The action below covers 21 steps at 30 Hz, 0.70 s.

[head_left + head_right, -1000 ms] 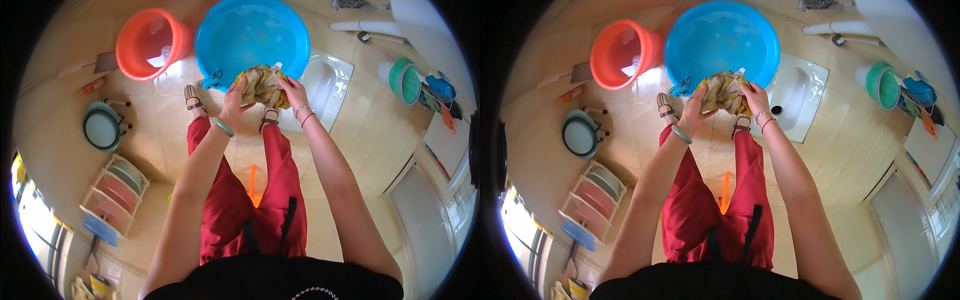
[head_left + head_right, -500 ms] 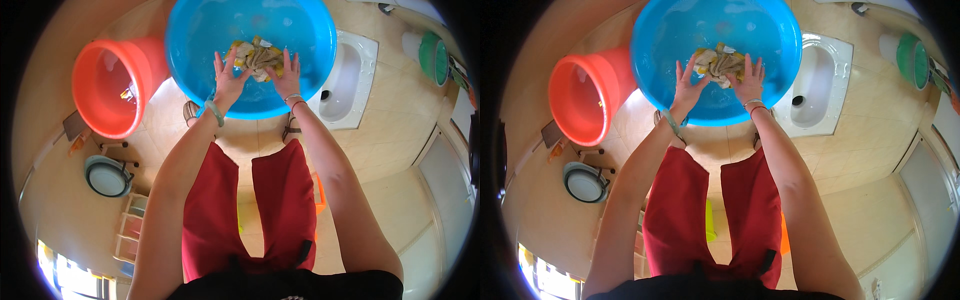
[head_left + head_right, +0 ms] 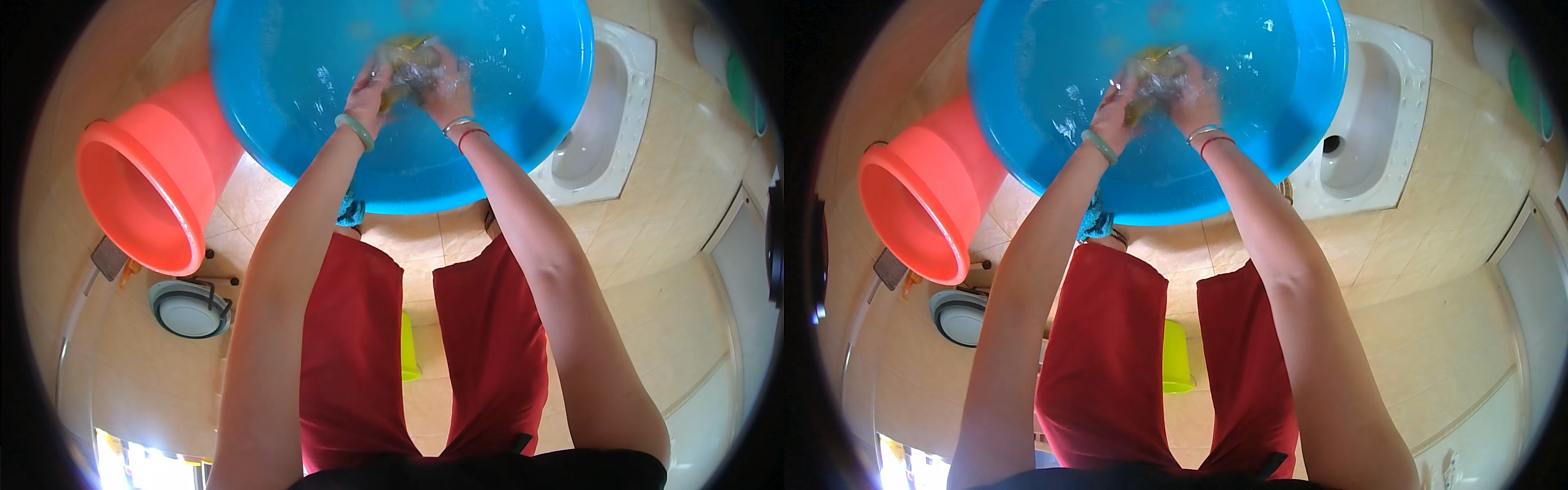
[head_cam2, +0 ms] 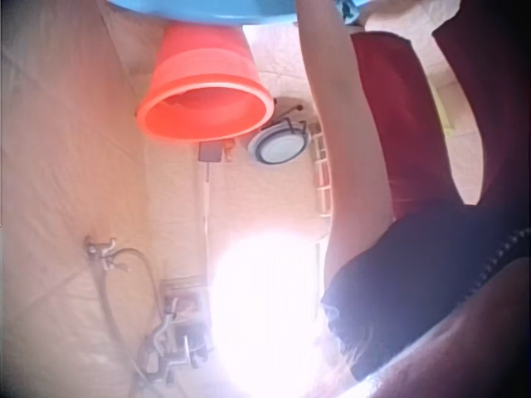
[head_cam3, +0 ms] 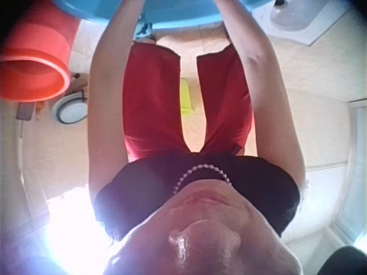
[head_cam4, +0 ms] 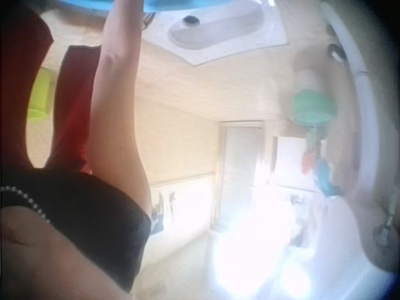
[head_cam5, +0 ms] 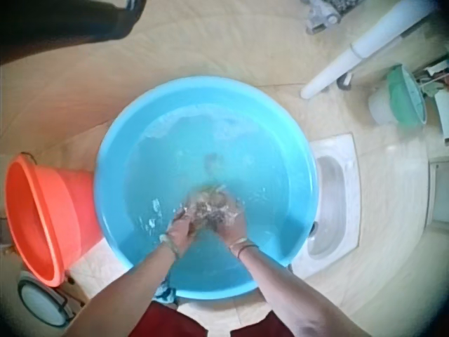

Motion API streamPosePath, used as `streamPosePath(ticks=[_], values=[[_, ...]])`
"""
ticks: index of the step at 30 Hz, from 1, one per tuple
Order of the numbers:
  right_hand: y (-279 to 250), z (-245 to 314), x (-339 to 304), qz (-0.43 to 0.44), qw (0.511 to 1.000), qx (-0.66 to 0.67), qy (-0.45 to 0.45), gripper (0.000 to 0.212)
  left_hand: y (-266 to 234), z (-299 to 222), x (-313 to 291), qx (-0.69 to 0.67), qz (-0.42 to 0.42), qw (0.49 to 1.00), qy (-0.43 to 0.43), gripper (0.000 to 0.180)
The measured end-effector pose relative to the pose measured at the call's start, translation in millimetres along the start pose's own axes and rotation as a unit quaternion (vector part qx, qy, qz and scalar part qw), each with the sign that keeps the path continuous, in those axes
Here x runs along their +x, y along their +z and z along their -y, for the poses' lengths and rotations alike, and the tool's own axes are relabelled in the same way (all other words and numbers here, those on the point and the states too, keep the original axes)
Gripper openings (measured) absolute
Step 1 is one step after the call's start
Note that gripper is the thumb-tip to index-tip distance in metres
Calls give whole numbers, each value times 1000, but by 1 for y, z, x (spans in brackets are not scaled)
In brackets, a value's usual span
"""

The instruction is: The person wipes a glass shower door with a yellow cloth, then rinses and wrings the cloth in a blue basin of water, and resumes wiping the door. The person handles the cloth and the basin while cleaning the door surface.

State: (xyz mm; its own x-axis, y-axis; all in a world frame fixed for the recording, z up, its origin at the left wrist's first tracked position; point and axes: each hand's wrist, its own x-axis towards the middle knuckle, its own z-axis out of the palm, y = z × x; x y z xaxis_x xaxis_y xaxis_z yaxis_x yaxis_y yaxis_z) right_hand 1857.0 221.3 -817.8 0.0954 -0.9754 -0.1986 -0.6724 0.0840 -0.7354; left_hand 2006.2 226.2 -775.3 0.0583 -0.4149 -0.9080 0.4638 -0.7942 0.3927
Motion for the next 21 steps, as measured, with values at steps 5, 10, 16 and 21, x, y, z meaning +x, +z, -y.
streamPosePath(ticks=[5,10,16,21], values=[[-61,103,-34,51,984,88,-150,36,-9,-19,-3,-201,228,951,-55,45],[-110,185,-71,83,970,90,-211,25,11,-40,-56,-238,227,944,-29,39],[-105,210,-63,-1,982,100,-158,23,18,-29,-72,-327,365,868,-77,31],[-84,190,-43,-69,983,77,-150,18,1,-11,-64,-324,354,877,-34,33]])
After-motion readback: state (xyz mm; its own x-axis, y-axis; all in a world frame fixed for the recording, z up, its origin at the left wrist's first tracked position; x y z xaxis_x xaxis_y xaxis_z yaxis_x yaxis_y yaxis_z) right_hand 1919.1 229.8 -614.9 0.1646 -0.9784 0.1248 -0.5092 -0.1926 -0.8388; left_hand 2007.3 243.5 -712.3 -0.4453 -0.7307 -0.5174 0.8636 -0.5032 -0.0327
